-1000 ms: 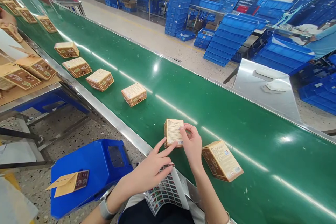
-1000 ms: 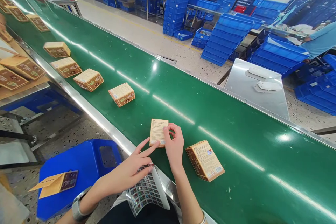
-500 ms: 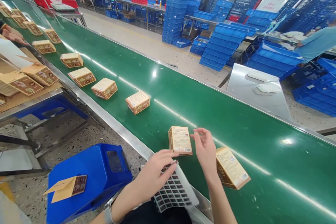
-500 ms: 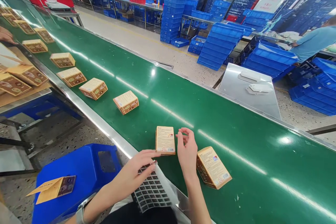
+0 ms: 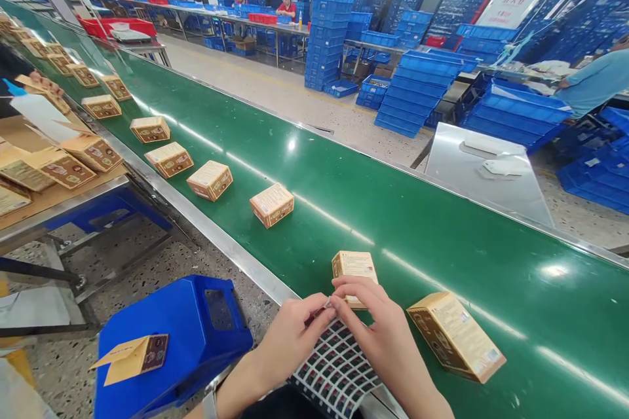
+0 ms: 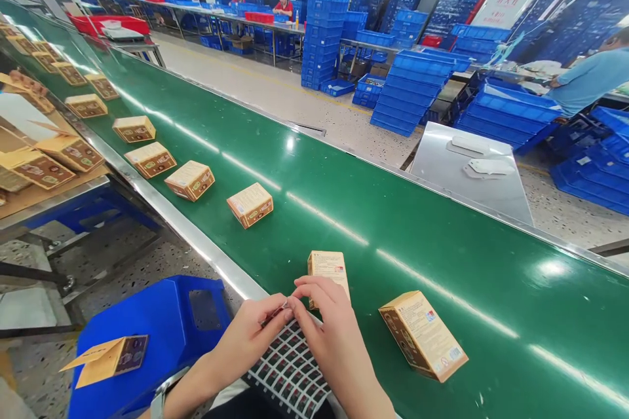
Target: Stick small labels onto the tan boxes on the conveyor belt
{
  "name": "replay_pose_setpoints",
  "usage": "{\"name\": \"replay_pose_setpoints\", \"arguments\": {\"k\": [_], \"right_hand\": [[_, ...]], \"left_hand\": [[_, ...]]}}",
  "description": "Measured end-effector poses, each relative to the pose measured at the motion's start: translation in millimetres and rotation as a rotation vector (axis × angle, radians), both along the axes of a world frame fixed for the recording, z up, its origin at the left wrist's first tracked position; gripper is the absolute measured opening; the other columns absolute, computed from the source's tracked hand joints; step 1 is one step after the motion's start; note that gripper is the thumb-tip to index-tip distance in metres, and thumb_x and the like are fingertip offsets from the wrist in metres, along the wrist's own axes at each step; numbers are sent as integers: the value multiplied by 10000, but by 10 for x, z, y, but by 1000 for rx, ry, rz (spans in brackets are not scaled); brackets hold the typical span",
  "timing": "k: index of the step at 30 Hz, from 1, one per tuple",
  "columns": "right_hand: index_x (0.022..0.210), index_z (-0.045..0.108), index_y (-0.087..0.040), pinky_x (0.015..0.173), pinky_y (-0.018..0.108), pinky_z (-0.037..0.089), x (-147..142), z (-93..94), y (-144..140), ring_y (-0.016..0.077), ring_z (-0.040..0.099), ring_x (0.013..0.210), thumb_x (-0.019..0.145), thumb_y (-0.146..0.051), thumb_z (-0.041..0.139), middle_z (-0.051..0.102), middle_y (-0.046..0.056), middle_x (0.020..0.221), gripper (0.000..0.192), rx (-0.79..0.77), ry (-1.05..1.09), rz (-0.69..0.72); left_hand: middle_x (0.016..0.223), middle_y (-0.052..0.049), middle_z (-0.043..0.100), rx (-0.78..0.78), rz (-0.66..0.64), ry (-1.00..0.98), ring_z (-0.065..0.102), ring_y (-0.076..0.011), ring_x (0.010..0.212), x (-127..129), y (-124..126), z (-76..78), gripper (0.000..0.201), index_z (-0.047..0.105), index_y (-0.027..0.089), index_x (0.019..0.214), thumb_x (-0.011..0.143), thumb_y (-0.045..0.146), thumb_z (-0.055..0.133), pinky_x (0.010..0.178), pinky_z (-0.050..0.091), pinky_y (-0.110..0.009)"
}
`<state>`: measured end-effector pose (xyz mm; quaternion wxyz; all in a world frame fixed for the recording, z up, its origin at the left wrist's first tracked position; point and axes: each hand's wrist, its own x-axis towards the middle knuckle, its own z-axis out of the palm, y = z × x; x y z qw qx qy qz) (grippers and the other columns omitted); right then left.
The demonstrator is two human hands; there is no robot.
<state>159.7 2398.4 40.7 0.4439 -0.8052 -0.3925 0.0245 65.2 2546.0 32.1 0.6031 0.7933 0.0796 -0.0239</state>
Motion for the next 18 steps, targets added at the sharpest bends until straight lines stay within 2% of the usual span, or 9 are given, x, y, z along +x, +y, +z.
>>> {"name": "replay_pose_setpoints", "arguments": {"k": [4,6,8,10,12,14,15,16,18], "right_hand": [[900,644,-257,878,446,513,13,-95,19,269,683,1011,938,-219,592,726,66,1083,75,-18,-280,8],[932,647,-256,916,469,486,-15,-128,45,282,660,1075,928,-162,589,711,77,1150,110,7,-369,18],[948,655,-260,952,477,473,-45,-127,67,286,635,1128,925,-154,590,696,81,1190,127,56,-344,40],[929,667,-264,965,461,480,-44,-105,93,279,621,1153,931,-198,599,683,78,1215,95,94,-176,58],[919,675,-260,970,444,491,20,-98,150,273,617,1166,947,-284,590,670,80,1242,92,149,107,14],[974,682,-255,969,439,499,151,-141,264,273,619,1173,957,-389,565,669,87,1253,179,262,431,-99],[1013,684,-251,973,440,500,235,-186,345,275,618,1178,950,-438,561,673,88,1250,232,333,577,-151],[1049,684,-248,985,441,496,327,-242,438,277,616,1188,934,-475,570,675,87,1250,278,398,704,-189],[1065,692,-241,1007,434,485,511,-374,648,280,610,1206,875,-511,627,677,79,1248,337,489,878,-221]], "left_hand": [[647,66,426,-15,-36,79,347,-109,609,-2,-13,-38,185,596,171,891,921,352,570,567,258,-237],[640,65,401,-23,14,87,322,-108,602,-5,-11,-105,225,585,164,861,936,370,537,558,251,-237],[633,63,377,-30,91,100,307,-106,595,-11,33,-176,309,558,159,787,943,423,516,542,248,-232],[625,56,410,-68,117,134,344,-103,580,-12,158,-224,344,566,155,774,929,460,535,525,269,-219],[668,24,525,-65,113,125,464,-122,620,8,386,-239,336,628,154,820,916,470,562,560,363,-217],[924,-59,674,67,152,6,605,-201,885,66,698,-247,296,688,171,848,898,450,603,779,486,-289],[1146,-95,669,161,198,-96,581,-256,1103,110,868,-260,270,700,182,834,887,435,623,963,460,-362],[1378,-105,573,244,236,-163,461,-305,1313,163,1035,-282,255,702,191,826,885,428,628,1107,363,-436],[1618,-72,306,319,268,-223,174,-348,1506,279,1320,-353,277,686,188,788,894,434,617,1210,181,-531]]}}
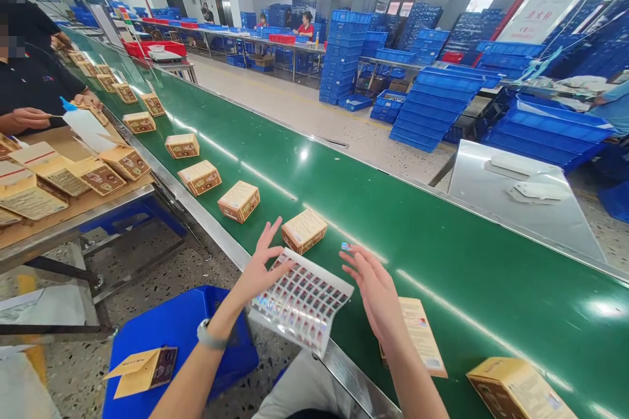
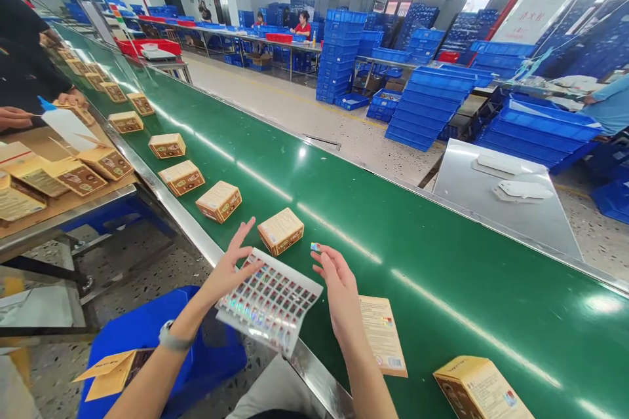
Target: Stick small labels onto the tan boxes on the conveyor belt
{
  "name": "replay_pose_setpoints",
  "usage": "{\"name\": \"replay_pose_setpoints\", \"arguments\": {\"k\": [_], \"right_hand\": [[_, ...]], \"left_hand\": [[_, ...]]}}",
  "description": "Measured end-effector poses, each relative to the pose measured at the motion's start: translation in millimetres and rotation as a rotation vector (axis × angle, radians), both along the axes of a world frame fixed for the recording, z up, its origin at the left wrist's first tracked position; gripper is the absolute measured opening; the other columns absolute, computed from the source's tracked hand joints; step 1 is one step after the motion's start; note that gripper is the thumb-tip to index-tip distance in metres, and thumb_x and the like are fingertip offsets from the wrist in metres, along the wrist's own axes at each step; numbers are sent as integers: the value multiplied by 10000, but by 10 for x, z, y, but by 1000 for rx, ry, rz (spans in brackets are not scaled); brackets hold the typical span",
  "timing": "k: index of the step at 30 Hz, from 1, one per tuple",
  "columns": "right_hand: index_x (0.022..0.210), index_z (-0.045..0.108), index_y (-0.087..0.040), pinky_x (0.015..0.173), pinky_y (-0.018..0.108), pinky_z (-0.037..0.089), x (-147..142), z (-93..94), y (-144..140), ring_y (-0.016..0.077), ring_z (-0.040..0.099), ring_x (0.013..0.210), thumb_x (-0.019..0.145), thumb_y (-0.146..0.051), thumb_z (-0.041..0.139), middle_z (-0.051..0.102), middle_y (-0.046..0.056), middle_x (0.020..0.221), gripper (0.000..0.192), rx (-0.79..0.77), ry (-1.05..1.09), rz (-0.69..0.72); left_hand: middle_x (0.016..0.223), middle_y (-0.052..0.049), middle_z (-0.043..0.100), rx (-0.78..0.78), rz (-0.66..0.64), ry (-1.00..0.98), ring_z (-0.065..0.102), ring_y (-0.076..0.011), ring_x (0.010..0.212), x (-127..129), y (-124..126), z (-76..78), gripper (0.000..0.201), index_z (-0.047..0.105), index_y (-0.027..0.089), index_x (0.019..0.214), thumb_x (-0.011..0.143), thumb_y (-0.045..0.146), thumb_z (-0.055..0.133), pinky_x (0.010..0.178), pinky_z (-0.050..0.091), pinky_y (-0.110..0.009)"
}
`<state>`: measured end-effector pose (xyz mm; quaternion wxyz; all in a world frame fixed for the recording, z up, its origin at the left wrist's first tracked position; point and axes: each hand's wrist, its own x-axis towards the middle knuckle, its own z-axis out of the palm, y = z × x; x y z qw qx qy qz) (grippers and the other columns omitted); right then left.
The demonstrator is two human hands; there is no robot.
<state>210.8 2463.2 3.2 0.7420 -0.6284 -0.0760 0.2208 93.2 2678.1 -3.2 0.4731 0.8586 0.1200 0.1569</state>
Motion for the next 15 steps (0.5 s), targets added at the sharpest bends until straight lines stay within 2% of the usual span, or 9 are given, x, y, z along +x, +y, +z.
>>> {"name": "replay_pose_setpoints", "arguments": {"k": [1,2,4,7,10,15], "right_hand": [[1047,700,-236,1014,427,481,85,-65,108,282,607,1214,841,-515,656,680,76,1244,350,29,44,-5],[1031,706,-232,1016,419,480,162,-125,214,282,605,1218,811,-514,679,683,74,1237,359,45,70,-12],[999,717,-225,1002,404,486,286,-220,402,281,606,1213,772,-513,699,696,73,1210,367,46,81,-29],[963,719,-204,973,389,492,392,-310,599,276,622,1165,738,-511,715,717,82,1153,381,16,61,-54],[942,701,-189,909,369,516,417,-368,680,262,654,1079,722,-525,717,727,93,1116,402,-7,41,-85],[839,666,-172,864,354,520,350,-428,621,259,658,1042,708,-530,726,656,141,1265,386,-47,-6,-143]], "left_hand": [[1648,-61,237,3,-31,3,107,-346,1528,55,102,-43,279,689,186,800,902,432,607,1217,157,-547],[1646,-66,245,1,-72,10,123,-338,1530,101,171,-83,272,698,186,818,906,426,604,1216,176,-547],[1593,-82,370,-5,-158,24,268,-312,1493,154,205,-143,232,721,192,856,897,398,625,1201,256,-515],[1509,-62,504,9,-220,27,418,-277,1398,124,66,-159,162,732,209,814,871,348,673,1173,324,-483],[1542,-32,459,11,-258,57,390,-273,1390,31,-139,-121,168,710,207,752,874,318,680,1161,335,-496],[1595,10,363,-25,-319,136,325,-288,1412,-36,-347,-42,194,659,192,683,862,262,685,1145,346,-513]]}}
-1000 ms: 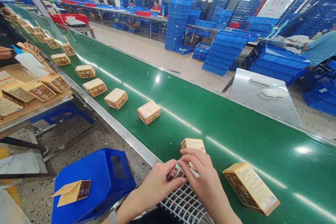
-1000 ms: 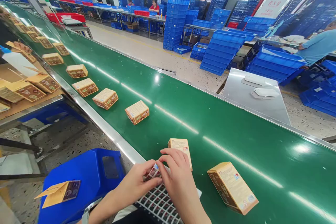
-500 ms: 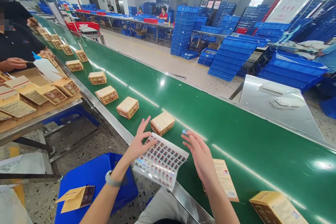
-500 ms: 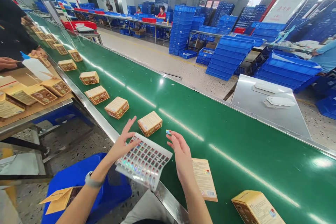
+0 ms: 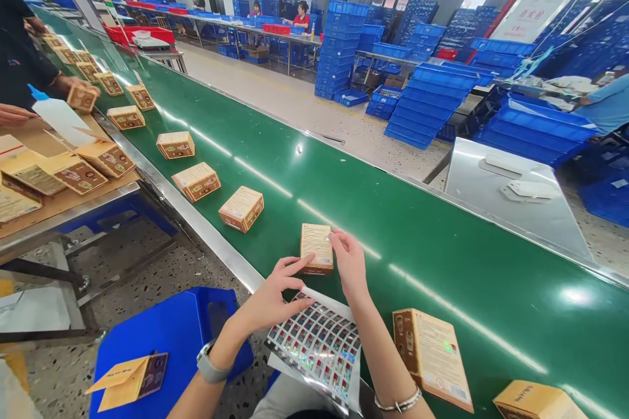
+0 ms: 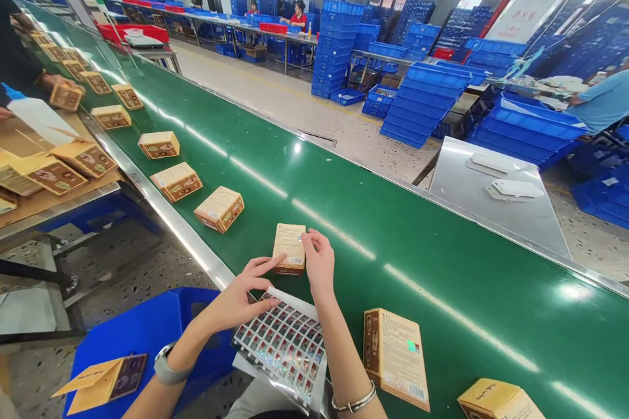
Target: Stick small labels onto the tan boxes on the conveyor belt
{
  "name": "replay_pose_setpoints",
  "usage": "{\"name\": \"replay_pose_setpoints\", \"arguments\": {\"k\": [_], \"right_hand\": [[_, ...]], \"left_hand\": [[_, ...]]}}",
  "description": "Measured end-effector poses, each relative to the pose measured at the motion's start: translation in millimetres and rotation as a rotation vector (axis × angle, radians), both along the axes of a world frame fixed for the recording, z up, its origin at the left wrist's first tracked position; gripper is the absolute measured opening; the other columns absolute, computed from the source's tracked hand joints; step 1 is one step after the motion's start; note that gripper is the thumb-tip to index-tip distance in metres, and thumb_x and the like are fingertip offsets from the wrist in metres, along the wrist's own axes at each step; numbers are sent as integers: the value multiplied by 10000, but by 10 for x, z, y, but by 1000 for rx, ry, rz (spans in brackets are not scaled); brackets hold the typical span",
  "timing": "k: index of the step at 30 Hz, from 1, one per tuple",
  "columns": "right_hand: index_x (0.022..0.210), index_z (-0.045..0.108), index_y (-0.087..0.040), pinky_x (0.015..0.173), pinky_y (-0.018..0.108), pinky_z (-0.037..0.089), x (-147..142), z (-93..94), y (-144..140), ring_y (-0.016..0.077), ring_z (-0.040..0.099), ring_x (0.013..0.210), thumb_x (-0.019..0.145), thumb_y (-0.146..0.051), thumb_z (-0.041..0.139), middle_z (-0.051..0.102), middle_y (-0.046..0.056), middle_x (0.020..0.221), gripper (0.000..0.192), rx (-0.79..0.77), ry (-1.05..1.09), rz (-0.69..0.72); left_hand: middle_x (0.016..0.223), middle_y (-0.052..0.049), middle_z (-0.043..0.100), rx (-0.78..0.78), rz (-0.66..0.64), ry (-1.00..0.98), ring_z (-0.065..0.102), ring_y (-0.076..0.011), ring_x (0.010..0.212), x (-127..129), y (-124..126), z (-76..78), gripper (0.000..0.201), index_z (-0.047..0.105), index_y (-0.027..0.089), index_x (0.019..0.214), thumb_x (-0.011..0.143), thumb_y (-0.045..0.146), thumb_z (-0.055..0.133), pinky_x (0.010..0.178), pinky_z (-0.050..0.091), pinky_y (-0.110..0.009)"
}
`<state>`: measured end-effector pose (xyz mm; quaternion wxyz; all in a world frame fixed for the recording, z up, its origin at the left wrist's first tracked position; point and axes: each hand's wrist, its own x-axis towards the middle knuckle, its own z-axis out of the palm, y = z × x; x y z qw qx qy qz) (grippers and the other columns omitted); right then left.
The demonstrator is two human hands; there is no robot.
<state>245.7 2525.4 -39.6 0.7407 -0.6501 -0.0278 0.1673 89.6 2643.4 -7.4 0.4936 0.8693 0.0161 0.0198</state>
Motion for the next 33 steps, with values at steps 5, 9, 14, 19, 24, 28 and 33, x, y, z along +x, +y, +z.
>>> {"name": "replay_pose_setpoints", "arguments": {"k": [5,9,14,19,24,28,33], "right_hand": [[854,656,-170,802,356,534,-94,-3,-123,265,664,1012,742,-544,704,645,154,1265,393,-56,-33,-35],[850,646,-177,759,343,538,-130,15,-217,249,675,950,768,-546,689,662,142,1234,381,-101,-76,-33],[865,632,-186,754,351,534,-153,4,-350,248,667,943,819,-552,635,670,139,1200,369,-194,-153,-56],[866,616,-199,878,389,484,-224,72,-463,258,636,1002,837,-521,616,679,122,1124,323,-326,-264,-105],[1047,562,-198,857,394,505,-187,141,-558,258,662,959,789,-516,653,630,146,1196,419,-409,-264,-152],[1122,495,-191,746,410,572,27,147,-773,257,716,771,685,-611,685,642,179,1174,634,-414,-145,-144],[944,637,-323,831,470,601,-28,332,-1044,333,738,905,692,-709,670,723,93,1020,462,-376,-265,167]], "left_hand": [[1616,42,305,-37,-66,65,309,-311,1417,5,-86,91,259,606,182,611,852,240,677,1067,422,-520],[1613,60,306,-89,-95,86,294,-319,1426,9,-151,127,275,618,186,606,862,269,670,997,477,-501],[1614,67,302,-114,-126,89,311,-321,1416,28,-259,123,266,623,181,609,857,257,681,865,540,-423],[1614,83,299,-133,-157,98,295,-311,1421,37,-360,117,277,624,180,610,862,274,689,800,554,-362],[1603,55,329,-121,-173,98,302,-314,1418,59,-445,89,269,646,178,607,844,282,719,1022,461,-477],[1588,10,375,-147,-162,49,300,-316,1436,43,-511,26,170,684,190,662,820,234,728,1138,334,-535],[1292,-90,675,-355,17,40,577,-310,1227,-133,-406,178,153,731,208,886,853,355,705,1089,423,-482]]}}
